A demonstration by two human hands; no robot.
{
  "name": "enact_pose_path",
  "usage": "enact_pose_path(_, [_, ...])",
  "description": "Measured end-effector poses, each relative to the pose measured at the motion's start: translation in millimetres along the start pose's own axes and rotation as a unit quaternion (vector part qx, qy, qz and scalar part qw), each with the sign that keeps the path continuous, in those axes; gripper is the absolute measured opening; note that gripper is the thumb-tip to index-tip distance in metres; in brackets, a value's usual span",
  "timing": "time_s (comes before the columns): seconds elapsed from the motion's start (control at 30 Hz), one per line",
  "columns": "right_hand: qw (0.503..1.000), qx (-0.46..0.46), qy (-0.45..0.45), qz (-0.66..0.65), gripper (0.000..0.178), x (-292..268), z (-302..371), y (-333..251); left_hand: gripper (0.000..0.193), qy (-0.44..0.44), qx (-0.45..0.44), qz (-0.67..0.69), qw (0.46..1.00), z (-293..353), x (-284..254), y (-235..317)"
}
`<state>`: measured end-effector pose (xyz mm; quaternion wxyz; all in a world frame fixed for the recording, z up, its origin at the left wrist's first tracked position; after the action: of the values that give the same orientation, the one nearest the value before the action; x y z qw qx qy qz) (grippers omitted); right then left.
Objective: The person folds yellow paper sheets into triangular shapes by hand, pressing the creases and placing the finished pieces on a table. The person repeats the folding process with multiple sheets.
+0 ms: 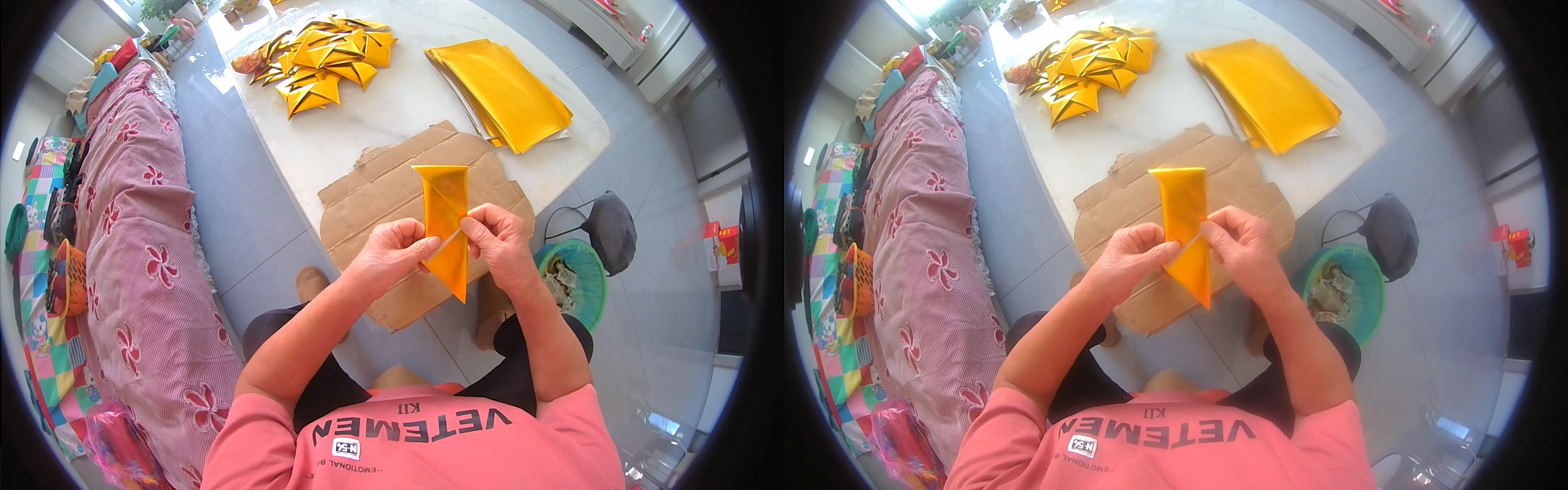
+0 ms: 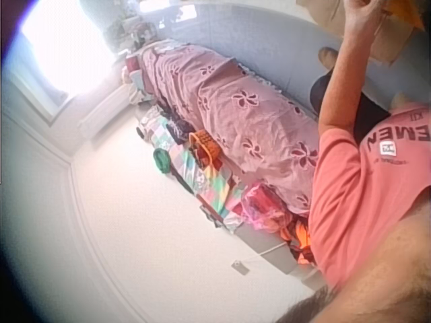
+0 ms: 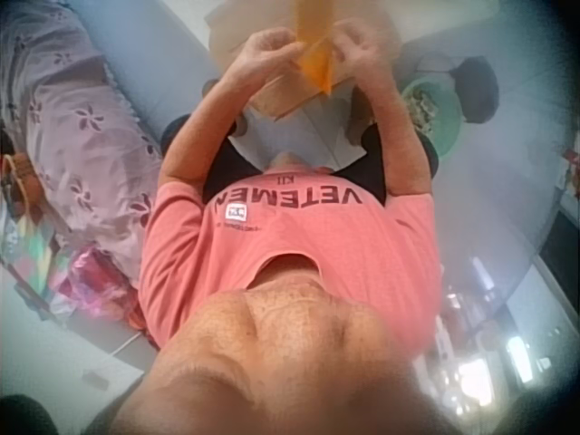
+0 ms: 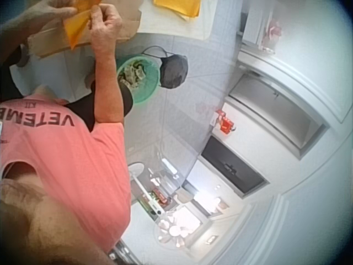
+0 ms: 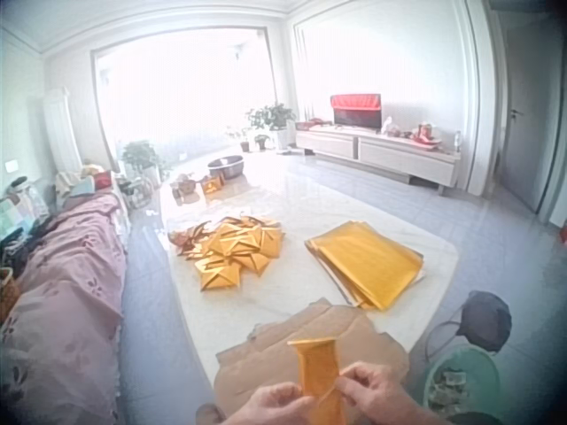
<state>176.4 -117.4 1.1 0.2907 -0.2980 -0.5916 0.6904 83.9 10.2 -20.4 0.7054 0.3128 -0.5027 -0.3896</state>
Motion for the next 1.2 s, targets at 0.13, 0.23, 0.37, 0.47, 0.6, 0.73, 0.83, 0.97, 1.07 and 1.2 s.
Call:
enact_pose_path(0.13, [1.0,0.001,0.007,0.002,0.01,1,-1,-1,0.019,0.013,0.023,-0.04,0.999,-2,-5,-3])
enact_pose_path(0.23, [1.0,0.001,0.009,0.003,0.01,0,-1,0,0.017,0.031,0.017,-0.056,0.998,-2,-6,-4])
enact_pose_path(0.37, [1.0,0.0,0.014,0.008,0.011,0,0,0,0.015,0.051,0.014,-0.091,0.994,-3,-8,-4])
enact_pose_path(0.47, [1.0,0.01,0.012,0.01,0.012,-1,0,4,0.011,0.046,0.005,-0.095,0.994,-2,-6,-4])
enact_pose_path(0.6, [1.0,0.01,0.023,0.002,0.012,-4,0,2,0.013,0.016,-0.008,-0.09,0.996,-1,-5,-4])
enact_pose_path(0.73, [1.0,0.005,0.018,-0.008,0.012,-4,-1,2,0.021,-0.011,-0.004,-0.071,0.997,0,-5,-6])
enact_pose_path(0.83, [1.0,0.018,0.007,-0.015,0.013,-2,-1,4,0.026,-0.023,0.009,-0.029,0.999,3,1,-1])
enact_pose_path(0.97, [0.998,0.048,-0.051,0.004,0.014,14,4,11,0.036,-0.033,0.033,0.054,0.997,5,13,13])
enact_pose_path(1.07, [0.995,0.033,-0.091,0.019,0.016,28,8,9,0.028,-0.004,-0.005,0.039,0.999,5,6,3])
enact_pose_path(1.2, [0.994,0.047,-0.099,0.005,0.017,33,9,14,0.023,0.03,0.019,0.057,0.998,4,-1,-1])
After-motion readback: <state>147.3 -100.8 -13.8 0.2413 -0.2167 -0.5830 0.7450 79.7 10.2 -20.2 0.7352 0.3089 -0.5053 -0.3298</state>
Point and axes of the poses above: each hand's wrist, its own z-axis away from the middle knuckle, its own x-axis out of the palm, y = z × x, the point moved 9 cm from there along -z, towards the middle knuckle, and after that the axes turned 7 degrees about z, right-handed, at the moved point
